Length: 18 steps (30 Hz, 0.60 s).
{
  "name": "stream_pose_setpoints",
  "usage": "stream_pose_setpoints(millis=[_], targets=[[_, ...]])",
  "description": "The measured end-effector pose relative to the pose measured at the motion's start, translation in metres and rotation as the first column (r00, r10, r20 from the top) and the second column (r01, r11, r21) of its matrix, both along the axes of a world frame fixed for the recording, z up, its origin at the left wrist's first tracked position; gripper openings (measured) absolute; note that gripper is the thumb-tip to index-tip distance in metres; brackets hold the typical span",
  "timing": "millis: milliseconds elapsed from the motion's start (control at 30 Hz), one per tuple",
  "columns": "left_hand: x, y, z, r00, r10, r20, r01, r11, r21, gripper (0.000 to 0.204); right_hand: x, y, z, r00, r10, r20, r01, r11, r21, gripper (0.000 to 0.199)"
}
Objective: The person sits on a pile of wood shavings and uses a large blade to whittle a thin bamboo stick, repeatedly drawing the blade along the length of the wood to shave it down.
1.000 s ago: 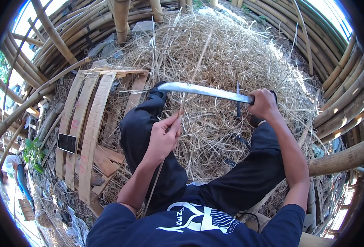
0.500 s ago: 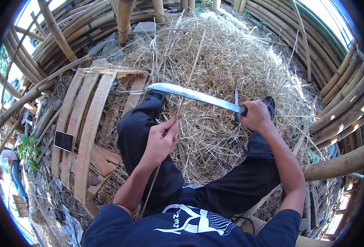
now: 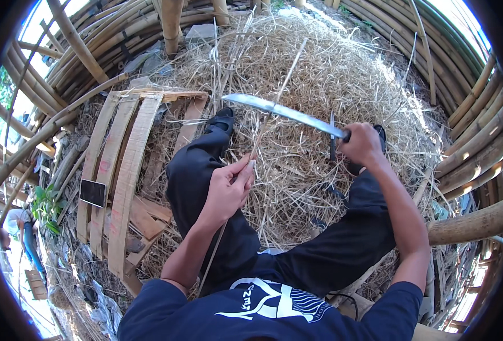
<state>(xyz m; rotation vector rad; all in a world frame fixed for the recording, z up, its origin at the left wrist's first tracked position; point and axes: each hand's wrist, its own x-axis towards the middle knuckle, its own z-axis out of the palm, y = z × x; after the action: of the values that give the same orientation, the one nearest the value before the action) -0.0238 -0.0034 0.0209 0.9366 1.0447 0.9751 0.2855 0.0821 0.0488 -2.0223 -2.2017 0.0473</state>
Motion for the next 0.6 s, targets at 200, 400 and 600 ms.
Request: stream_pose_setpoints(millis=[200, 400, 600], targets=[[-0.001, 0.001, 0.008, 1.0, 0.013, -0.008, -0.013, 0.999, -0.029, 0.028, -0.008, -0.016, -0.011, 0.991, 0.125, -0.041, -0.124, 0.992, 0.012, 0.017], [0.0, 0.0, 0.009, 0.998, -0.054, -0.032, 0.053, 0.998, -0.041, 0.032, 0.023, 0.002, -0.006, 0.999, -0.023, 0.048, 0.017, 0.993, 0.113, 0.018], [-0.004, -0.003, 0.007, 0.998, -0.057, -0.024, 0.057, 0.998, -0.02, 0.031, 0.022, 0.001, -0.007, 0.989, 0.149, -0.021, -0.149, 0.988, -0.039, 0.019]])
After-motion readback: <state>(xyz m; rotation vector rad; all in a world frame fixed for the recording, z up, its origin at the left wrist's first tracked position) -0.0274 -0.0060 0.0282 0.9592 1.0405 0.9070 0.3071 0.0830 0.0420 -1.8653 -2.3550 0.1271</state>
